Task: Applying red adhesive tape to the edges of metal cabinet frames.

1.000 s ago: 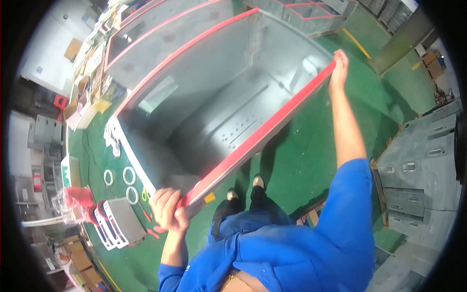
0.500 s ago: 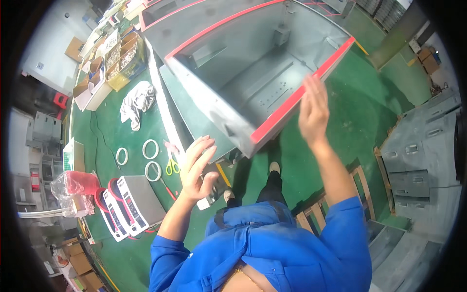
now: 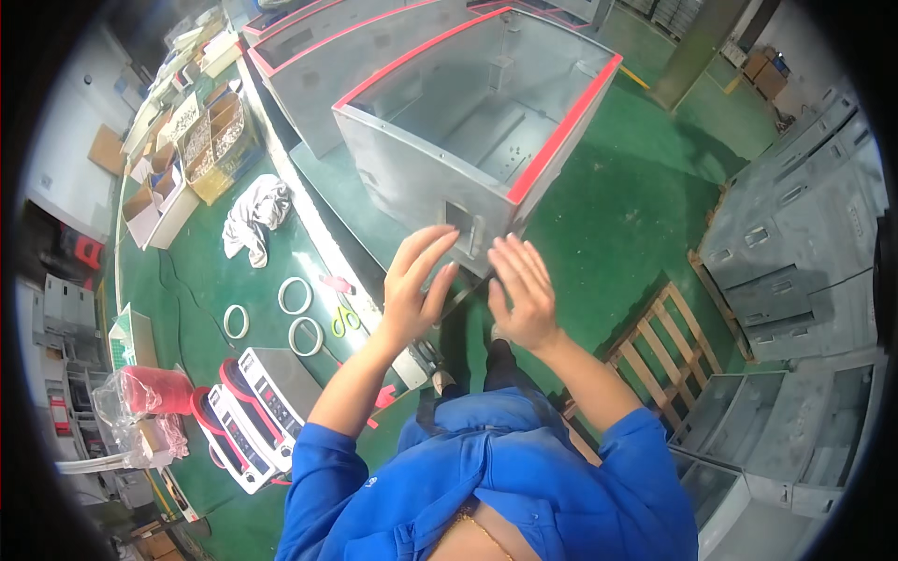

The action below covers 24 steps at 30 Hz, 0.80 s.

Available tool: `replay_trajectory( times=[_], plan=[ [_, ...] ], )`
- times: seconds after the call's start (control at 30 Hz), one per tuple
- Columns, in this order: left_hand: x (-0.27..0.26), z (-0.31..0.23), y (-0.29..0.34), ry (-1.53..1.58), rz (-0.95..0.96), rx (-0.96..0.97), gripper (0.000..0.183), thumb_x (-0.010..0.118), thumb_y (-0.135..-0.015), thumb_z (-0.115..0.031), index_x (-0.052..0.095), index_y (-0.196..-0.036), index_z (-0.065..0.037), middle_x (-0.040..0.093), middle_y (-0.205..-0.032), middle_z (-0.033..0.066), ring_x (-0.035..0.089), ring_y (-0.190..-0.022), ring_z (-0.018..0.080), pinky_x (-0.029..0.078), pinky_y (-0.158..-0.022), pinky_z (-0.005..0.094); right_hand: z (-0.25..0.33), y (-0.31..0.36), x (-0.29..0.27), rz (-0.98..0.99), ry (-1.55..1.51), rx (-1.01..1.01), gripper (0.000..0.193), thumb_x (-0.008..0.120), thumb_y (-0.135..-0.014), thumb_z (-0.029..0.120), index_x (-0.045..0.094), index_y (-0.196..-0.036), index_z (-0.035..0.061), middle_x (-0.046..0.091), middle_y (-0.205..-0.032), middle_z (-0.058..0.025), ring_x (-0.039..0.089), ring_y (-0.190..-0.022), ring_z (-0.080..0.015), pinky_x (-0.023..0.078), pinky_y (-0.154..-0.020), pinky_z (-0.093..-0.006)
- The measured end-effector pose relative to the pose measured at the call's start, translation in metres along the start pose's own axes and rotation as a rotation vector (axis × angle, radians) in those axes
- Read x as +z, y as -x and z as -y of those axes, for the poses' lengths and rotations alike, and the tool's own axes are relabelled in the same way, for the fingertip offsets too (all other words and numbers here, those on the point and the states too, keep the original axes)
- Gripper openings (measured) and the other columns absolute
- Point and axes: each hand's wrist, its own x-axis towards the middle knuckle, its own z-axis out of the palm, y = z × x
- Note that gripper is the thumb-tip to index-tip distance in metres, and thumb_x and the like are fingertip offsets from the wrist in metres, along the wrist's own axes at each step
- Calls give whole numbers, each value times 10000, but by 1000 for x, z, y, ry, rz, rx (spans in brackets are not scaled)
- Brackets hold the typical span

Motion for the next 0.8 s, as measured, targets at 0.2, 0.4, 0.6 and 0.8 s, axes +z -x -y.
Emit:
replay_trajectory(
  times=[0.2, 0.4, 0.6, 0.8],
  plan=[
    [26, 13, -46, -187, 116, 241, 421, 621, -725, -60, 531, -1136, -31, 526, -1143, 154, 485, -1089, 329, 376, -933, 435, -7, -3, -6, -137, -21, 175, 322, 531, -761, 44, 531, -1074, -32, 517, -1140, -180, 453, -1130, -336, 362, -937, -407],
    [52, 26, -72, -300, 284, 381, 461, 628, -708, -75, 528, -1157, -41, 525, -1192, 109, 453, -1144, 318, 327, -974, 438, -21, -23, -6, -255, -80, 221, 423, 529, -727, 25, 482, -1146, -20, 466, -1204, -171, 429, -1148, -339, 354, -946, -417],
    [61, 41, -64, -226, 230, 418, 408, 593, -715, -22, 554, -1121, -29, 542, -1178, 109, 433, -1175, 323, 289, -996, 464, -56, -41, -4, -196, 57, 85, 526, 554, -666, 13, 447, -1179, -23, 436, -1243, -175, 389, -1191, -330, 320, -982, -436],
    [69, 46, -60, -207, 149, 425, 330, 595, -746, -115, 565, -1060, -19, 584, -1097, 117, 480, -1113, 328, 290, -981, 469, -67, -38, 4, -203, 19, 43, 570, 623, -626, 44, 451, -1167, -5, 446, -1239, -158, 404, -1188, -313, 333, -986, -426]
  ],
)
